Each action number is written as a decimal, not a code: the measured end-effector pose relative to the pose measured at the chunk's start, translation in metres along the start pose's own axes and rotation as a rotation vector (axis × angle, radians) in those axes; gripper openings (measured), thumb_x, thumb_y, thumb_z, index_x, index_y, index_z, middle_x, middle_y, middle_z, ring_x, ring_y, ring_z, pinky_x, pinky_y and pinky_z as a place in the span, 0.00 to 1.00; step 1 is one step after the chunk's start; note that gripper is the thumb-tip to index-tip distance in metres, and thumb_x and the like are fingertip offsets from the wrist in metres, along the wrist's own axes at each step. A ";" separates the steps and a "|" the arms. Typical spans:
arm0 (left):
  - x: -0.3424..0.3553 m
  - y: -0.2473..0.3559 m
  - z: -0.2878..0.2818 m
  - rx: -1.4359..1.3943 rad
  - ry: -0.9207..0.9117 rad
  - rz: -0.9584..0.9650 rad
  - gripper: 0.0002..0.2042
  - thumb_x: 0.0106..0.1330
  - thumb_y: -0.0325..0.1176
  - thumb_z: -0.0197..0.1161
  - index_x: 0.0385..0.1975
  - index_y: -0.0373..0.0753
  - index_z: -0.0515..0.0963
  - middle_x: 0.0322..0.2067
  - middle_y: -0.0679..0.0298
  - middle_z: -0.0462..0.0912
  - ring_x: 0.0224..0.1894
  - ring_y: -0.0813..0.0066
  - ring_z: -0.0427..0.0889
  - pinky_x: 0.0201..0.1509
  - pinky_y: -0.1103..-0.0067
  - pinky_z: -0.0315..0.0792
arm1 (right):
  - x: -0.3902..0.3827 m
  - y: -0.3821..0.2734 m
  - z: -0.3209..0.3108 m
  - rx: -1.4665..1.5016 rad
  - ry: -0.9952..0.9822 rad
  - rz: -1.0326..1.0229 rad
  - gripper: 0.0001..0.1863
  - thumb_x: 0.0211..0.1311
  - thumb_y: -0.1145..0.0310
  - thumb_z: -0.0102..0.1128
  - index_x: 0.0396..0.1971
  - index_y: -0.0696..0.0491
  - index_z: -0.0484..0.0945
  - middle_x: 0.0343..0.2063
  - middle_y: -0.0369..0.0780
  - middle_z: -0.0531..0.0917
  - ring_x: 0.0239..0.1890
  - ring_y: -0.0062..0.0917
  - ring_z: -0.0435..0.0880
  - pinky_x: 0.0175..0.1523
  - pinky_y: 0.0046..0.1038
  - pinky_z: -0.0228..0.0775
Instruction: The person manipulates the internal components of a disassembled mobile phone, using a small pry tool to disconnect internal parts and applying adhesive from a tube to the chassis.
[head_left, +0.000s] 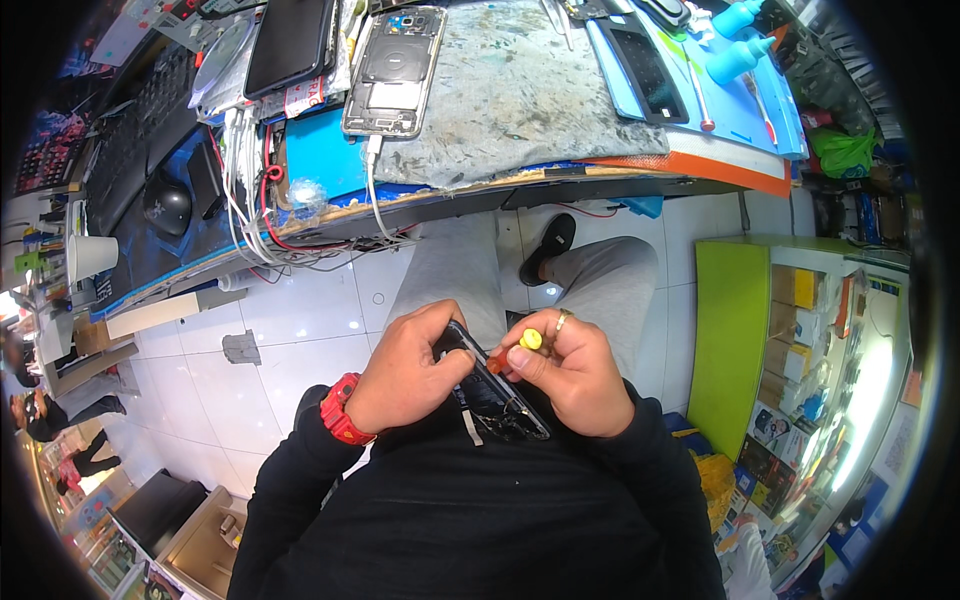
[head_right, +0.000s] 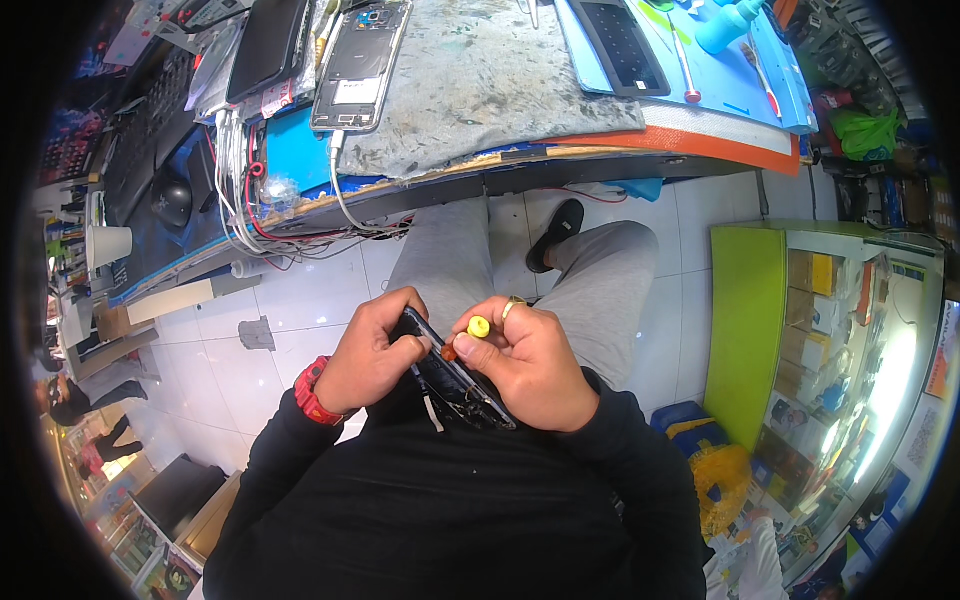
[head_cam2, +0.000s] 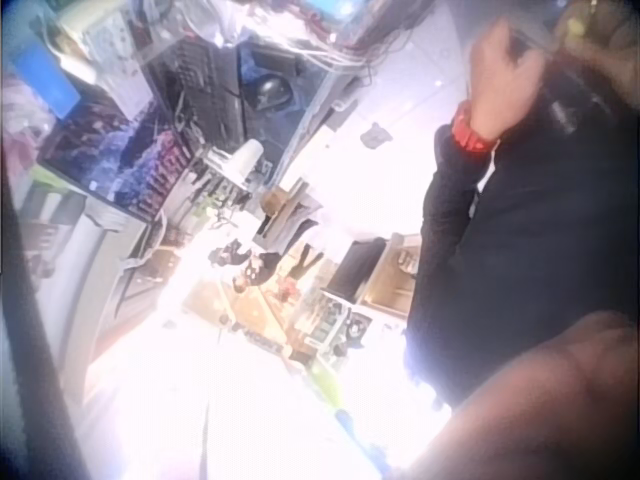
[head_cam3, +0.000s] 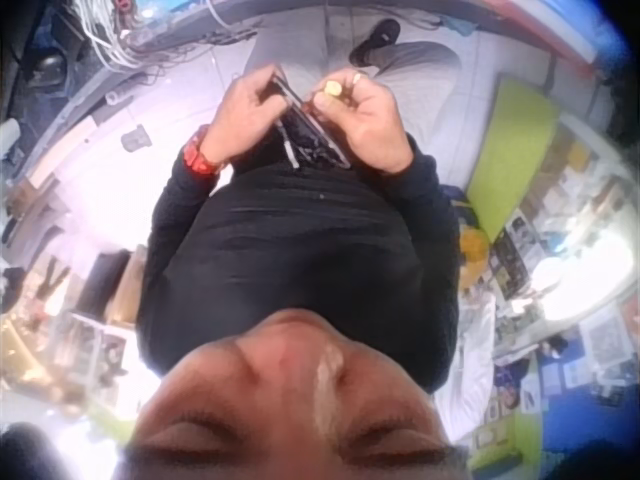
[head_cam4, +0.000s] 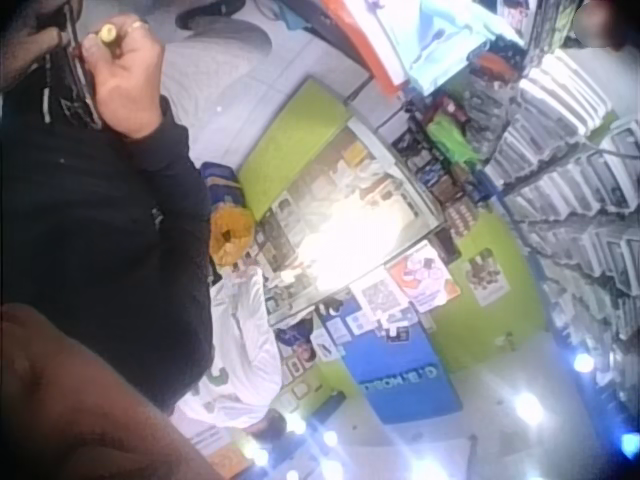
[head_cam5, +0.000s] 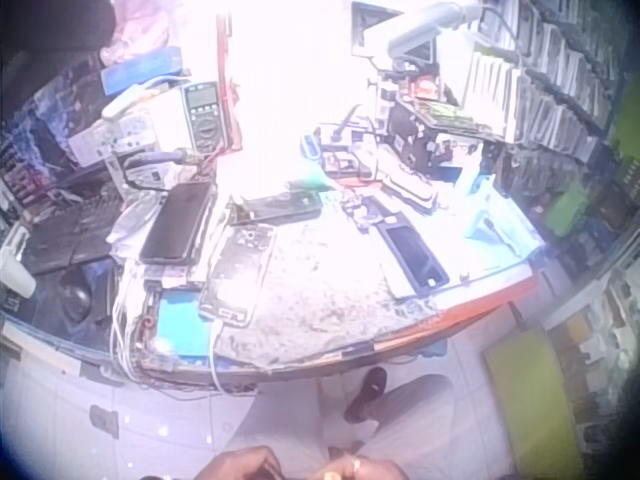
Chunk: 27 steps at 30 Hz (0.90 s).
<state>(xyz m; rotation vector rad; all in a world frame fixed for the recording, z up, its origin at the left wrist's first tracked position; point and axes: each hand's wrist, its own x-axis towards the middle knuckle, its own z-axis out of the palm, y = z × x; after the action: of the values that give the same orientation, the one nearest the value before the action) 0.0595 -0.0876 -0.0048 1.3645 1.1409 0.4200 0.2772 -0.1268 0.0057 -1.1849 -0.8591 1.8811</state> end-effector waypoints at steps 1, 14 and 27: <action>0.000 -0.002 0.000 0.000 0.000 0.000 0.07 0.57 0.29 0.60 0.30 0.32 0.71 0.23 0.63 0.71 0.30 0.77 0.69 0.36 0.76 0.67 | 0.000 0.000 0.001 0.009 0.005 -0.005 0.06 0.74 0.75 0.59 0.44 0.62 0.78 0.37 0.39 0.86 0.39 0.15 0.84 0.47 0.21 0.78; 0.003 -0.007 -0.002 -0.028 0.040 0.044 0.09 0.57 0.29 0.61 0.30 0.29 0.72 0.24 0.51 0.74 0.26 0.58 0.73 0.33 0.69 0.68 | -0.014 -0.008 0.021 -1.058 0.078 -0.746 0.07 0.58 0.79 0.66 0.36 0.60 0.80 0.32 0.43 0.84 0.31 0.32 0.87 0.34 0.29 0.80; -0.001 -0.003 -0.004 0.000 -0.015 0.103 0.08 0.55 0.29 0.61 0.28 0.33 0.70 0.26 0.62 0.72 0.31 0.74 0.71 0.38 0.75 0.67 | -0.011 -0.008 0.002 -0.249 -0.012 -0.125 0.06 0.72 0.75 0.60 0.42 0.62 0.78 0.35 0.42 0.87 0.38 0.21 0.87 0.45 0.23 0.79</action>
<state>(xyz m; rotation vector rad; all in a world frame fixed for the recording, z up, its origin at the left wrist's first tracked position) 0.0546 -0.0873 -0.0067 1.4286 1.0615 0.4835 0.2802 -0.1321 0.0176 -1.2366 -1.1730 1.7180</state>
